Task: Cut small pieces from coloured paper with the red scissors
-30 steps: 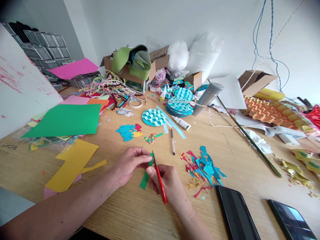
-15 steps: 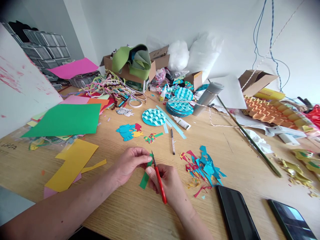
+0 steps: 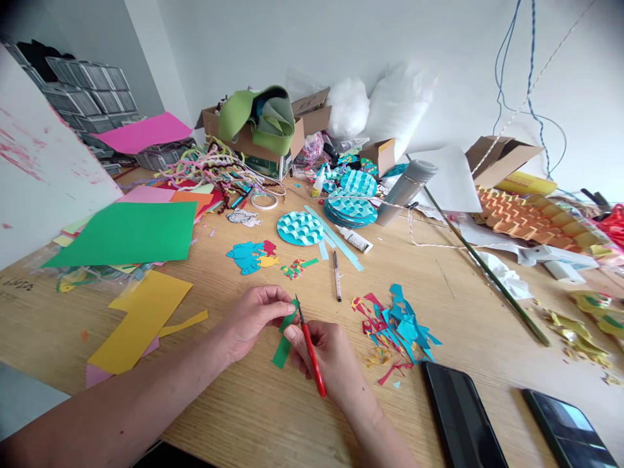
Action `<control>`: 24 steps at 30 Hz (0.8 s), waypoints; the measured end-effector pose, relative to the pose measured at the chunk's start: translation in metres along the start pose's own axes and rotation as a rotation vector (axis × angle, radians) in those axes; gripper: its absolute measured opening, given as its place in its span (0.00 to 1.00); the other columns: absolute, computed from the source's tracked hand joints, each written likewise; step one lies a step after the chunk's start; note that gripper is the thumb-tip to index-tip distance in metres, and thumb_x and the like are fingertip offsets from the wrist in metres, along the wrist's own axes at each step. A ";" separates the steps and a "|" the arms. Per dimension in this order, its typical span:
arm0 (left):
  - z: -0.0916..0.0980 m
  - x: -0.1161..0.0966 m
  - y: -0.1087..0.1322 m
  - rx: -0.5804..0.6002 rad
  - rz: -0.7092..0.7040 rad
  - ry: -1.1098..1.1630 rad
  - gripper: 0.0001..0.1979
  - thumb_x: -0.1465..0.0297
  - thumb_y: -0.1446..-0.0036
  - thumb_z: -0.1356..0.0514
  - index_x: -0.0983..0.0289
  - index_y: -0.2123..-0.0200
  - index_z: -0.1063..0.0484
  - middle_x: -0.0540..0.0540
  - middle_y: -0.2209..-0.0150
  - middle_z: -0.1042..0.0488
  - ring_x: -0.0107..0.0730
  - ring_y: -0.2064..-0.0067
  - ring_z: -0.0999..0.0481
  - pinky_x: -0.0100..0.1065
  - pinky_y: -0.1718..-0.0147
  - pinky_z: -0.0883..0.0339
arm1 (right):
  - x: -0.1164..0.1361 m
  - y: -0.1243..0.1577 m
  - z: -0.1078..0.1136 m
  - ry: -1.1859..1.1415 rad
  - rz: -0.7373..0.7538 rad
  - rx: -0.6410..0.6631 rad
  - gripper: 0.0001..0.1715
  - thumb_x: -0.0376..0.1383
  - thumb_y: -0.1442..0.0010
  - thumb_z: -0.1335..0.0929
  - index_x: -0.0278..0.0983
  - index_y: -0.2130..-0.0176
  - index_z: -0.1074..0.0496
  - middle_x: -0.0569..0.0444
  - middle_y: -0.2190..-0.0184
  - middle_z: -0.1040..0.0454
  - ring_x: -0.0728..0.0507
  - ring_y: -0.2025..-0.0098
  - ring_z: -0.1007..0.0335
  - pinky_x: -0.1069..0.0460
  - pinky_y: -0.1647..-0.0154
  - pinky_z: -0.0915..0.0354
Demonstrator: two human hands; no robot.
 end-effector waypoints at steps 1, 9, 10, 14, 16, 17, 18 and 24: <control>0.000 0.001 0.000 0.003 0.001 -0.001 0.08 0.70 0.60 0.35 0.66 0.76 0.32 0.50 0.77 0.27 0.26 0.73 0.29 0.30 0.69 0.36 | 0.000 0.000 0.000 0.001 0.003 0.000 0.30 0.56 0.46 0.33 0.34 0.80 0.35 0.56 0.85 0.33 0.52 0.85 0.41 0.57 0.85 0.46; 0.001 0.005 -0.002 0.027 0.005 -0.007 0.10 0.70 0.62 0.33 0.66 0.76 0.30 0.50 0.77 0.27 0.25 0.74 0.30 0.31 0.69 0.37 | 0.002 0.001 0.000 0.013 0.003 0.011 0.30 0.57 0.46 0.33 0.35 0.80 0.35 0.56 0.85 0.33 0.51 0.85 0.40 0.57 0.84 0.45; 0.001 0.005 -0.002 0.034 0.004 -0.012 0.10 0.70 0.62 0.33 0.66 0.76 0.30 0.50 0.77 0.28 0.25 0.74 0.31 0.31 0.69 0.37 | 0.003 0.001 0.000 0.016 0.002 0.013 0.30 0.58 0.46 0.33 0.35 0.80 0.35 0.56 0.85 0.33 0.51 0.85 0.40 0.57 0.84 0.45; 0.001 0.004 -0.002 0.043 0.004 -0.034 0.08 0.70 0.61 0.34 0.66 0.77 0.30 0.50 0.77 0.28 0.25 0.75 0.31 0.31 0.70 0.37 | 0.003 0.002 0.001 0.017 -0.004 0.026 0.30 0.57 0.46 0.33 0.34 0.80 0.35 0.57 0.85 0.33 0.52 0.85 0.40 0.58 0.84 0.45; 0.001 0.003 -0.001 0.039 0.011 -0.037 0.08 0.70 0.61 0.35 0.66 0.77 0.30 0.51 0.77 0.27 0.26 0.74 0.30 0.31 0.70 0.37 | 0.002 0.002 0.001 0.013 -0.002 0.030 0.30 0.56 0.46 0.32 0.35 0.80 0.35 0.57 0.86 0.34 0.52 0.85 0.41 0.58 0.85 0.46; 0.000 0.003 -0.001 0.037 0.015 -0.035 0.07 0.70 0.61 0.35 0.66 0.77 0.30 0.51 0.77 0.27 0.26 0.74 0.29 0.31 0.70 0.37 | 0.002 0.002 0.001 0.010 -0.003 0.030 0.30 0.56 0.46 0.32 0.35 0.81 0.35 0.58 0.86 0.35 0.52 0.85 0.41 0.58 0.85 0.46; 0.000 0.002 0.000 0.037 0.019 -0.032 0.07 0.70 0.62 0.35 0.66 0.77 0.30 0.52 0.77 0.26 0.27 0.74 0.29 0.31 0.70 0.37 | 0.002 0.002 0.001 0.008 -0.005 0.028 0.30 0.56 0.46 0.32 0.35 0.81 0.35 0.58 0.86 0.35 0.52 0.85 0.41 0.58 0.85 0.46; 0.000 0.003 -0.001 0.044 0.041 0.000 0.08 0.70 0.62 0.35 0.65 0.77 0.31 0.52 0.78 0.26 0.27 0.75 0.29 0.31 0.71 0.37 | 0.000 0.001 0.000 -0.007 -0.027 0.021 0.30 0.57 0.47 0.32 0.35 0.80 0.35 0.57 0.86 0.33 0.52 0.85 0.41 0.58 0.86 0.46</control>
Point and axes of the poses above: each hand's wrist, its own y-axis away from the middle knuckle, its own z-axis out of the back of the hand, x = y × z, the point moved 4 cm from there along -y, towards the middle knuckle
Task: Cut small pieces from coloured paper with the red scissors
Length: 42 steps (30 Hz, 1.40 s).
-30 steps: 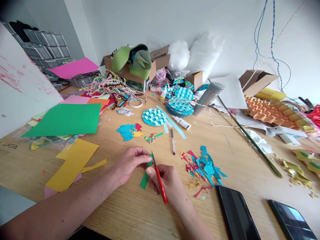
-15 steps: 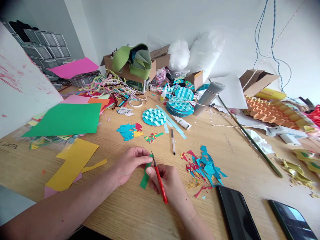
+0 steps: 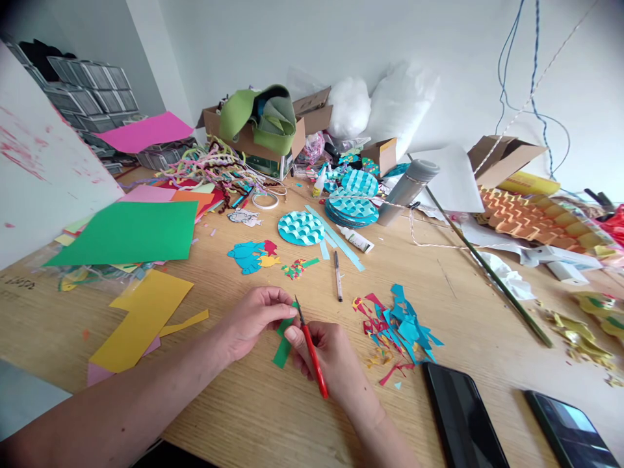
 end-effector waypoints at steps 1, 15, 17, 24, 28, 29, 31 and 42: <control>0.000 0.000 0.000 0.004 0.002 0.003 0.08 0.70 0.62 0.35 0.65 0.77 0.31 0.52 0.78 0.27 0.27 0.75 0.30 0.31 0.72 0.38 | 0.000 0.000 0.000 -0.004 -0.001 0.000 0.30 0.57 0.47 0.32 0.35 0.80 0.35 0.57 0.86 0.33 0.52 0.85 0.41 0.58 0.86 0.46; 0.000 -0.002 0.000 -0.005 -0.044 -0.045 0.07 0.70 0.62 0.35 0.66 0.78 0.30 0.51 0.80 0.28 0.25 0.77 0.33 0.31 0.73 0.40 | 0.003 0.001 0.001 0.039 0.012 0.016 0.32 0.59 0.46 0.33 0.35 0.80 0.34 0.56 0.85 0.33 0.51 0.84 0.40 0.57 0.84 0.44; 0.000 -0.003 0.000 -0.006 -0.046 -0.049 0.07 0.70 0.62 0.35 0.66 0.78 0.30 0.51 0.80 0.28 0.25 0.77 0.33 0.31 0.73 0.40 | 0.004 0.001 0.001 0.040 0.010 0.013 0.31 0.58 0.46 0.33 0.35 0.80 0.34 0.56 0.85 0.33 0.51 0.84 0.40 0.57 0.84 0.44; 0.001 -0.002 -0.001 0.002 -0.038 -0.057 0.07 0.70 0.61 0.36 0.66 0.77 0.30 0.51 0.79 0.28 0.24 0.77 0.32 0.31 0.73 0.39 | 0.002 0.001 0.001 0.024 -0.001 0.012 0.30 0.57 0.45 0.33 0.35 0.81 0.34 0.56 0.86 0.33 0.52 0.85 0.40 0.58 0.85 0.45; 0.003 0.000 -0.001 -0.003 -0.035 -0.064 0.08 0.69 0.59 0.36 0.66 0.75 0.30 0.51 0.78 0.27 0.25 0.76 0.31 0.31 0.72 0.39 | 0.001 0.002 0.001 0.022 0.003 0.011 0.31 0.58 0.46 0.33 0.34 0.80 0.34 0.56 0.86 0.33 0.51 0.85 0.39 0.58 0.85 0.44; 0.003 0.000 -0.001 -0.009 -0.035 -0.069 0.08 0.69 0.59 0.36 0.66 0.75 0.30 0.51 0.78 0.27 0.25 0.76 0.31 0.31 0.72 0.39 | 0.002 0.001 0.001 0.026 0.004 0.010 0.31 0.58 0.46 0.33 0.34 0.80 0.34 0.56 0.86 0.33 0.51 0.85 0.39 0.58 0.85 0.44; 0.004 0.000 -0.001 -0.019 -0.040 -0.080 0.08 0.69 0.59 0.35 0.66 0.75 0.30 0.50 0.78 0.27 0.25 0.76 0.31 0.31 0.72 0.39 | 0.002 0.001 0.001 0.035 0.007 0.012 0.31 0.58 0.45 0.33 0.34 0.80 0.34 0.56 0.86 0.33 0.52 0.85 0.39 0.58 0.85 0.45; 0.004 0.000 -0.001 -0.016 -0.042 -0.113 0.08 0.69 0.60 0.36 0.66 0.76 0.29 0.49 0.79 0.29 0.23 0.77 0.33 0.30 0.74 0.41 | 0.002 0.001 0.001 0.044 0.000 0.021 0.31 0.58 0.45 0.34 0.34 0.80 0.33 0.55 0.85 0.33 0.51 0.84 0.39 0.58 0.84 0.45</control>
Point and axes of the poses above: each hand's wrist, its own y-axis away from the middle knuckle, its own z-axis out of the back of the hand, x = y × z, the point moved 4 cm from there along -y, towards the middle knuckle
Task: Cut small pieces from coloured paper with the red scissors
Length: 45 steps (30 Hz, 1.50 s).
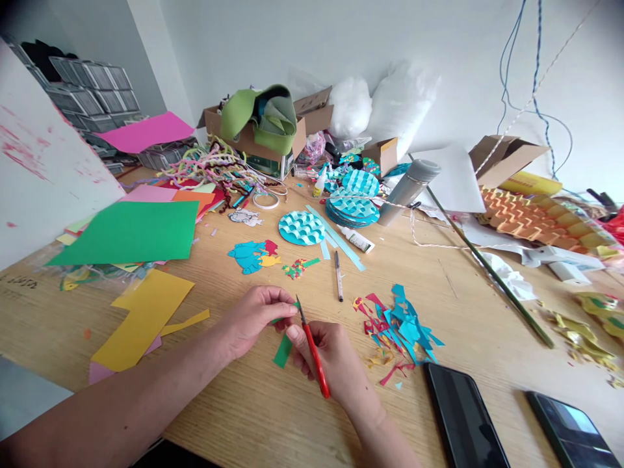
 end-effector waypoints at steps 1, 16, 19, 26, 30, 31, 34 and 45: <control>0.000 0.000 0.000 -0.001 -0.001 -0.002 0.08 0.69 0.60 0.36 0.66 0.76 0.29 0.49 0.79 0.29 0.23 0.77 0.33 0.30 0.74 0.41 | 0.000 0.000 0.000 0.005 -0.001 -0.001 0.31 0.57 0.45 0.34 0.34 0.80 0.33 0.56 0.85 0.33 0.51 0.84 0.39 0.58 0.84 0.45; 0.001 -0.001 -0.001 -0.021 -0.015 0.055 0.07 0.70 0.60 0.36 0.67 0.77 0.29 0.49 0.80 0.31 0.23 0.76 0.33 0.28 0.74 0.43 | 0.001 0.001 0.001 0.017 0.010 -0.006 0.30 0.56 0.44 0.34 0.33 0.80 0.32 0.55 0.86 0.33 0.51 0.85 0.39 0.58 0.84 0.44; 0.001 -0.001 -0.001 -0.021 -0.023 0.059 0.07 0.70 0.60 0.36 0.67 0.77 0.30 0.49 0.80 0.32 0.23 0.76 0.35 0.28 0.75 0.45 | 0.000 0.000 0.001 0.023 0.007 -0.007 0.30 0.56 0.44 0.34 0.33 0.80 0.32 0.55 0.85 0.32 0.51 0.84 0.39 0.58 0.84 0.44; 0.002 -0.003 -0.001 -0.036 -0.010 0.037 0.07 0.70 0.62 0.36 0.67 0.78 0.29 0.48 0.82 0.33 0.22 0.78 0.36 0.28 0.77 0.47 | -0.001 -0.001 0.001 0.032 0.022 0.002 0.31 0.57 0.44 0.34 0.33 0.79 0.32 0.54 0.85 0.32 0.51 0.84 0.38 0.58 0.84 0.43; 0.002 -0.003 -0.001 -0.038 -0.005 0.030 0.06 0.70 0.63 0.36 0.67 0.78 0.29 0.48 0.82 0.33 0.22 0.78 0.36 0.28 0.77 0.47 | -0.001 0.000 0.000 0.020 0.018 0.006 0.32 0.58 0.45 0.34 0.33 0.80 0.32 0.55 0.85 0.33 0.51 0.84 0.38 0.58 0.84 0.43; 0.002 -0.003 -0.001 -0.037 -0.009 0.031 0.06 0.70 0.62 0.36 0.67 0.78 0.29 0.48 0.82 0.33 0.22 0.78 0.36 0.28 0.77 0.46 | -0.002 0.000 0.000 0.016 0.016 0.008 0.32 0.58 0.45 0.34 0.34 0.80 0.33 0.55 0.86 0.33 0.51 0.84 0.38 0.58 0.84 0.43; 0.002 -0.003 -0.001 -0.032 -0.012 0.030 0.06 0.70 0.62 0.36 0.67 0.78 0.29 0.48 0.82 0.33 0.22 0.78 0.36 0.28 0.77 0.46 | -0.001 0.000 0.000 0.010 0.004 0.003 0.31 0.58 0.46 0.33 0.34 0.80 0.33 0.55 0.85 0.32 0.51 0.84 0.37 0.58 0.85 0.43; 0.003 0.000 -0.002 0.000 0.051 0.049 0.09 0.69 0.63 0.34 0.66 0.77 0.30 0.48 0.80 0.31 0.22 0.77 0.36 0.29 0.75 0.47 | 0.000 0.001 0.002 -0.012 -0.010 -0.015 0.30 0.57 0.46 0.33 0.34 0.80 0.34 0.55 0.85 0.32 0.51 0.84 0.38 0.58 0.84 0.43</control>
Point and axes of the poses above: each hand's wrist, its own y-axis away from the middle knuckle, its own z-axis out of the back of the hand, x = y × z, the point moved 4 cm from there along -y, towards the middle knuckle
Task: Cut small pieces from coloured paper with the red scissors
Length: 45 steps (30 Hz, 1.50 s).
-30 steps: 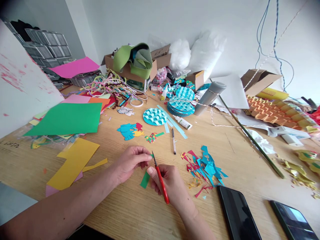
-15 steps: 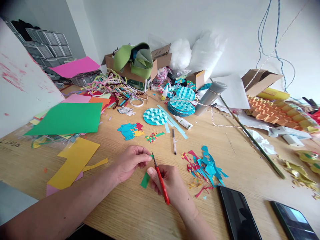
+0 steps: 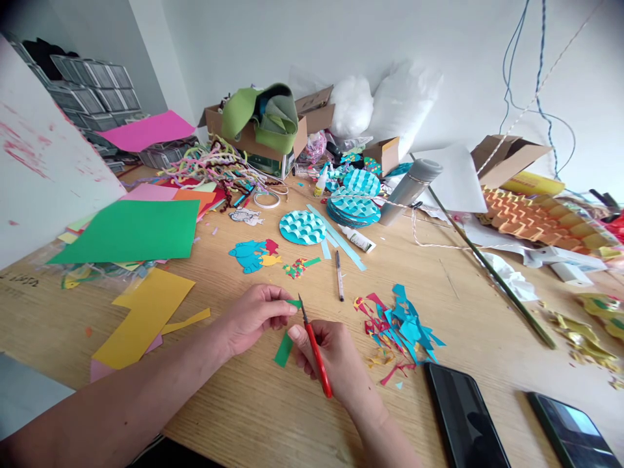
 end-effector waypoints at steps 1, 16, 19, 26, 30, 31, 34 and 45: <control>0.000 0.001 0.000 0.002 -0.001 0.001 0.09 0.69 0.63 0.34 0.66 0.77 0.30 0.48 0.80 0.32 0.22 0.77 0.36 0.29 0.75 0.47 | 0.000 0.000 0.000 0.004 -0.001 -0.003 0.30 0.57 0.46 0.33 0.34 0.80 0.34 0.55 0.85 0.32 0.51 0.84 0.38 0.58 0.84 0.43; 0.001 0.000 -0.002 0.004 -0.021 0.002 0.07 0.70 0.61 0.35 0.66 0.76 0.28 0.49 0.81 0.30 0.23 0.77 0.34 0.29 0.74 0.45 | -0.002 -0.001 0.000 0.039 0.025 0.008 0.30 0.57 0.45 0.33 0.34 0.80 0.33 0.55 0.85 0.32 0.51 0.84 0.38 0.57 0.84 0.43; 0.001 0.000 -0.001 0.011 -0.023 -0.005 0.07 0.69 0.61 0.35 0.66 0.76 0.28 0.50 0.80 0.30 0.24 0.76 0.33 0.29 0.74 0.44 | -0.002 -0.001 -0.001 0.037 0.019 0.007 0.31 0.57 0.46 0.33 0.34 0.80 0.33 0.55 0.85 0.33 0.51 0.84 0.38 0.57 0.84 0.44; 0.001 -0.002 0.000 -0.010 -0.011 0.017 0.07 0.69 0.61 0.35 0.66 0.77 0.28 0.50 0.81 0.30 0.24 0.77 0.34 0.29 0.75 0.45 | 0.001 0.000 -0.001 0.011 0.006 -0.008 0.30 0.57 0.46 0.33 0.35 0.80 0.34 0.55 0.85 0.32 0.51 0.84 0.38 0.58 0.85 0.43; 0.002 -0.003 -0.001 -0.010 -0.017 0.037 0.07 0.70 0.62 0.35 0.66 0.79 0.29 0.50 0.81 0.30 0.24 0.76 0.34 0.29 0.74 0.44 | 0.001 0.000 0.000 0.012 0.000 -0.009 0.30 0.57 0.47 0.32 0.35 0.80 0.34 0.55 0.85 0.31 0.51 0.85 0.38 0.58 0.85 0.43; 0.002 -0.003 -0.001 -0.009 -0.017 0.041 0.07 0.70 0.62 0.35 0.66 0.80 0.29 0.50 0.81 0.30 0.24 0.76 0.34 0.29 0.74 0.43 | 0.001 0.000 0.000 0.012 0.001 -0.006 0.30 0.57 0.47 0.32 0.35 0.80 0.34 0.55 0.85 0.31 0.51 0.85 0.38 0.57 0.85 0.43; 0.002 -0.003 -0.001 -0.016 -0.013 0.046 0.06 0.70 0.62 0.35 0.66 0.80 0.29 0.51 0.81 0.29 0.24 0.76 0.34 0.29 0.73 0.42 | 0.000 0.000 -0.001 0.006 0.001 0.001 0.30 0.57 0.47 0.32 0.35 0.80 0.34 0.55 0.85 0.31 0.51 0.85 0.38 0.57 0.85 0.43; 0.002 -0.004 -0.001 -0.011 -0.033 -0.008 0.06 0.69 0.62 0.36 0.66 0.80 0.29 0.51 0.81 0.30 0.25 0.77 0.35 0.30 0.74 0.43 | 0.000 0.000 -0.001 0.010 -0.002 0.005 0.30 0.58 0.47 0.32 0.35 0.80 0.34 0.55 0.85 0.31 0.51 0.85 0.38 0.57 0.85 0.44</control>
Point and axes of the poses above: each hand's wrist, its own y-axis away from the middle knuckle, its own z-axis out of the back of the hand, x = y × z, the point moved 4 cm from there along -y, towards the middle knuckle
